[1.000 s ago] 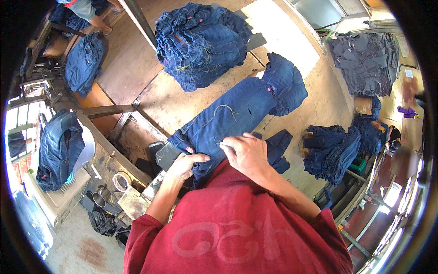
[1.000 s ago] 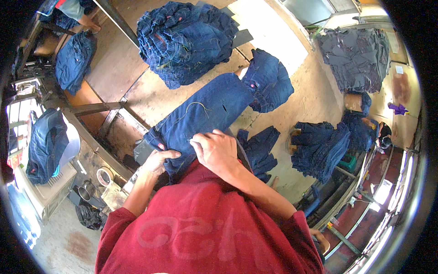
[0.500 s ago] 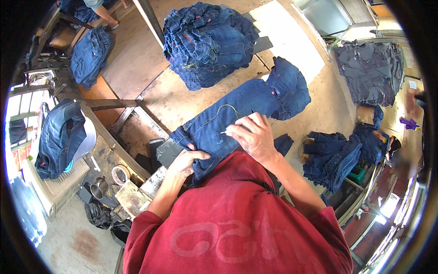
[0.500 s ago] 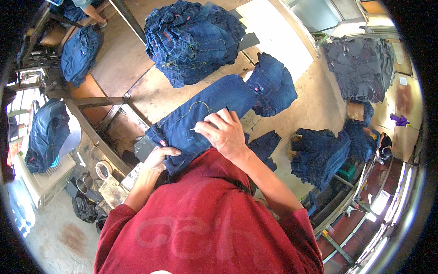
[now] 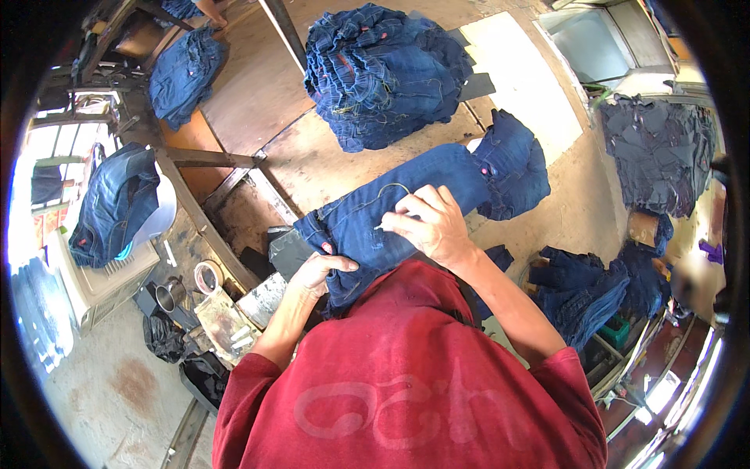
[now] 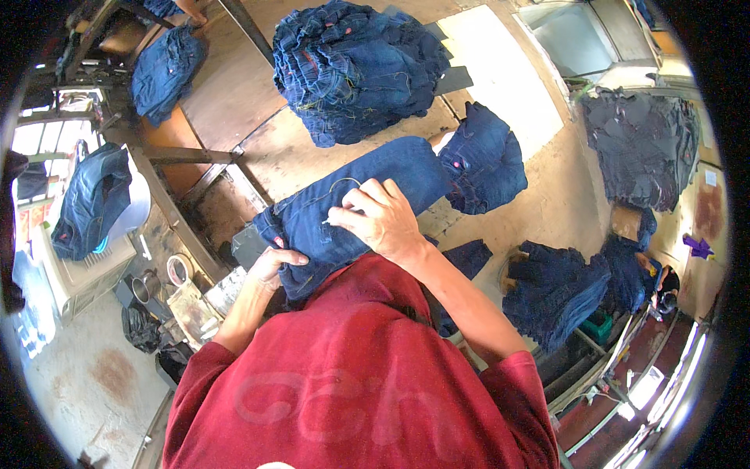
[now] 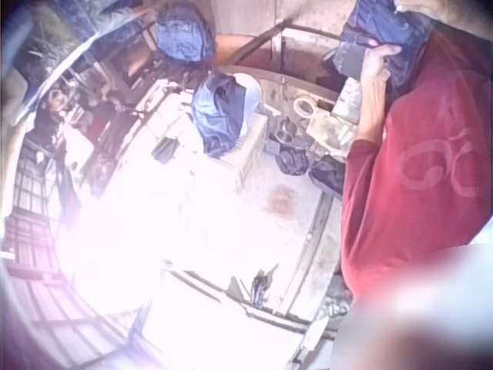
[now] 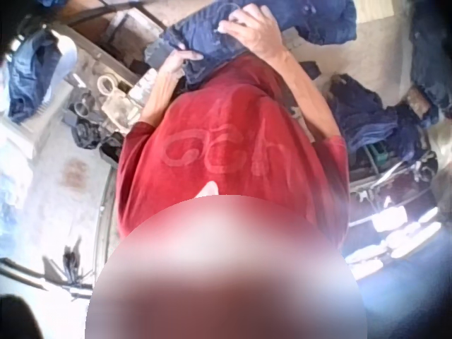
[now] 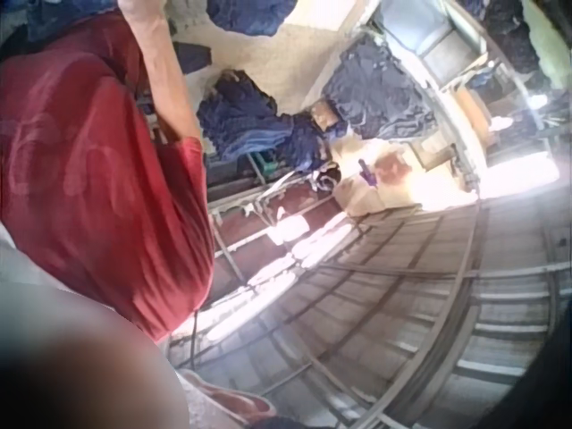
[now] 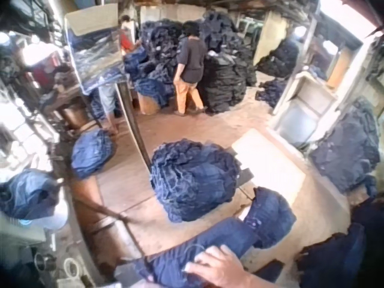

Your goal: The person uses a small metal tool to scrape and pull loose threads from the seams and edges of denim jeans. They repeatedly pick up jeans from a pile, scrape specific areas, and place the jeans back down.

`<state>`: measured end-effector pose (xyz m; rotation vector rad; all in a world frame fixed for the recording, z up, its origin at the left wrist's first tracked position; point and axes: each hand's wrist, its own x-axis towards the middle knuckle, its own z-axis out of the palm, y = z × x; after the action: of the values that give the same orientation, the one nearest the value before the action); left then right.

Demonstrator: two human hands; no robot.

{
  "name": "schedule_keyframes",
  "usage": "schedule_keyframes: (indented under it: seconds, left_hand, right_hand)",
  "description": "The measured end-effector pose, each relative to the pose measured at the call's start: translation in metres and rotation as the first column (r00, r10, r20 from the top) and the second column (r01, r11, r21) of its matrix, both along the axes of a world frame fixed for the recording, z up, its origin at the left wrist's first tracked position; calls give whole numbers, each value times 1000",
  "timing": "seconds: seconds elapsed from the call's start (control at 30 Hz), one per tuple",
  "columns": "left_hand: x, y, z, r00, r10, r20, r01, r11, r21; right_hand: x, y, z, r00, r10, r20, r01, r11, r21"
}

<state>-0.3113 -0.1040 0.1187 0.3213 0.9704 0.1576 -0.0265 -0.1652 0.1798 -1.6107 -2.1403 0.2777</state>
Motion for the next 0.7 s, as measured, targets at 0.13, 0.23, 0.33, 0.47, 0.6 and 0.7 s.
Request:
schedule_keyframes:
  seconds: [0.13,0.23,0.33,0.47,0.6,0.7]
  left_hand:
    - [5,0,10,999,11,39,-11,1000,-15]
    - [8,0,10,1000,-11,15,11,1000,5]
    - [8,-2,9,1000,15,7,-16,1000,21]
    - [8,-5,9,996,-12,-83,14,1000,19]
    - [11,-7,11,997,57,-51,-56,998,22]
    - [13,-10,10,996,68,-51,-67,998,22]
  right_hand:
    - [4,4,-1,999,27,21,-27,1000,-10]
    - [8,5,-1,997,73,-18,-73,997,5]
    - [11,5,-4,997,72,-36,-72,997,2]
    - [13,8,-7,993,115,-25,-114,992,49]
    - [15,12,-7,997,81,-17,-80,997,17]
    - [17,13,-7,990,137,-21,-136,989,55]
